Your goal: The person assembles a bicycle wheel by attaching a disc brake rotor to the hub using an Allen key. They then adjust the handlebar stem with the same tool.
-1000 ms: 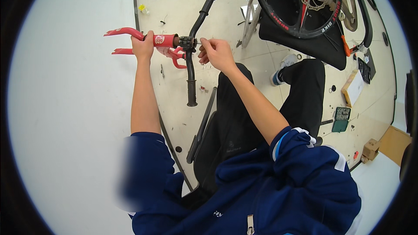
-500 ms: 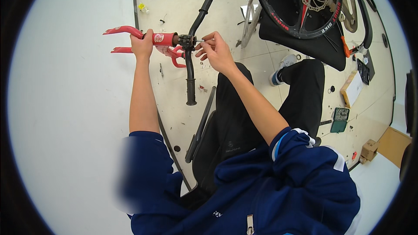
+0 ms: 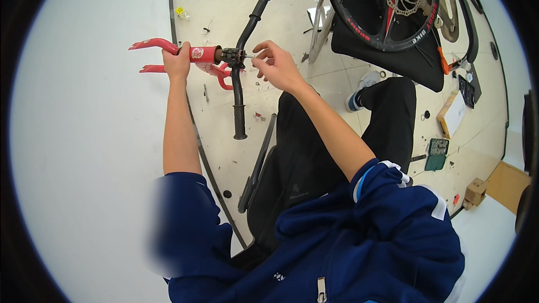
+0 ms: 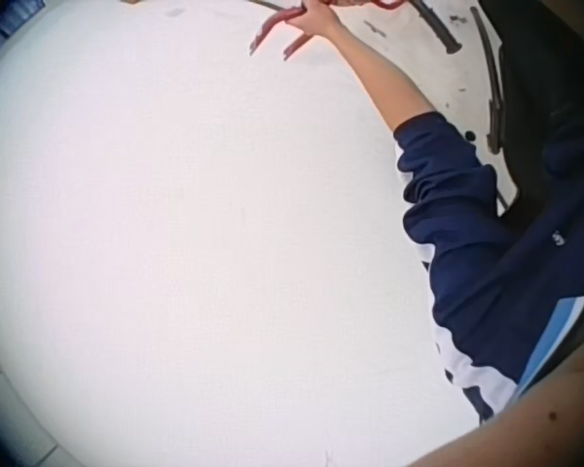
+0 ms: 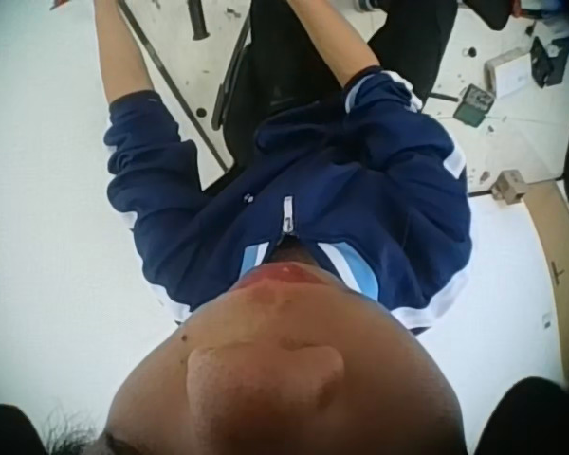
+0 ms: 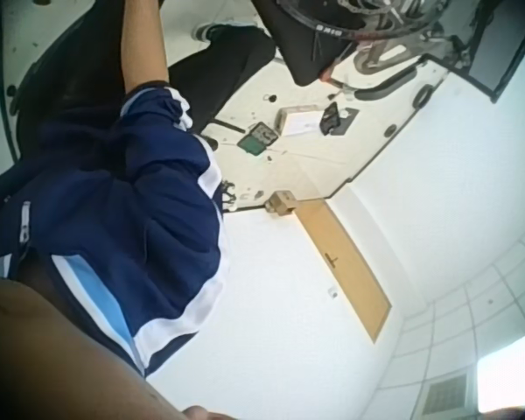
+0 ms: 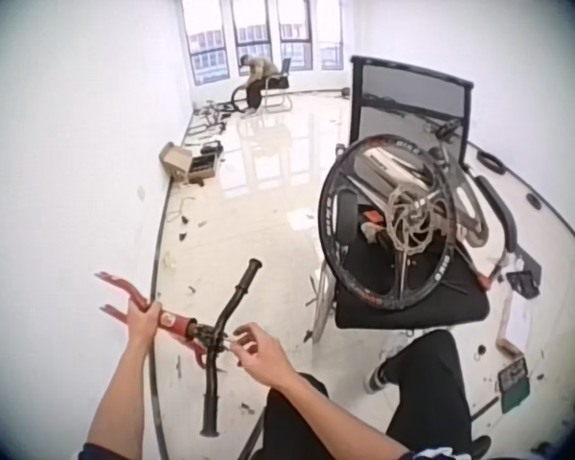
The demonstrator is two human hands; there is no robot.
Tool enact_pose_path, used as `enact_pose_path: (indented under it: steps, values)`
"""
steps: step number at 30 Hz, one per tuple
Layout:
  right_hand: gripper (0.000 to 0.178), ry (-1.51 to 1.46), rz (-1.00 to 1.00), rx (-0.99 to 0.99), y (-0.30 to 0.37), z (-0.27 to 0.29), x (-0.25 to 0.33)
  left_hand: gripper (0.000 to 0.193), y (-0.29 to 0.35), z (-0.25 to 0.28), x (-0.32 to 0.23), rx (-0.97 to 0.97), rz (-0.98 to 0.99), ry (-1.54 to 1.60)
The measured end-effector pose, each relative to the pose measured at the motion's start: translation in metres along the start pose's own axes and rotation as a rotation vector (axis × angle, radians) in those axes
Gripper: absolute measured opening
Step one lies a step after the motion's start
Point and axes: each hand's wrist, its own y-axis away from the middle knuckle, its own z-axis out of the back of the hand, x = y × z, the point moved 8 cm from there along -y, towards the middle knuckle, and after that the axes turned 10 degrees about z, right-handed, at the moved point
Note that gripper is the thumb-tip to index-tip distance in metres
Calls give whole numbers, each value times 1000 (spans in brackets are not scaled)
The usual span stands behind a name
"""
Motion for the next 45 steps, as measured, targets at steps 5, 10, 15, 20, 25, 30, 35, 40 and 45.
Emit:
enact_pose_path:
  steps: [5, 10, 15, 20, 25, 30, 35, 40, 45]
  values:
    - [14, -22, 116, -20, -6, 1, -1, 54, 0, -4, 0, 25, 5, 26]
    - [28, -102, -91, 32, -8, -12, -17, 52, 9, 3, -4, 14, 7, 43]
    - [38, -235, -262, 64, -14, -28, -38, 71, -3, 15, -14, -70, -167, -291]
    - [29, -188, -144, -30, -11, -11, -44, 67, 96, 3, -102, -359, -688, -314]
    - [25, -216, -51, 105, -12, -30, -23, 36, 140, -49, -111, 383, -1009, -474]
    - [48, -137, -67, 68, -18, -18, -32, 56, 164, -59, -130, 473, -1052, -626]
    - [61, -157, -164, 43, -22, -20, -45, 55, 167, -66, -138, 563, -978, -631]
    - [65, 56, -47, 135, -26, -21, -30, 48, 177, -63, -143, 528, -1039, -575]
    - [68, 7, -40, 174, -25, -21, -35, 36, 175, -76, -142, 508, -1000, -518]
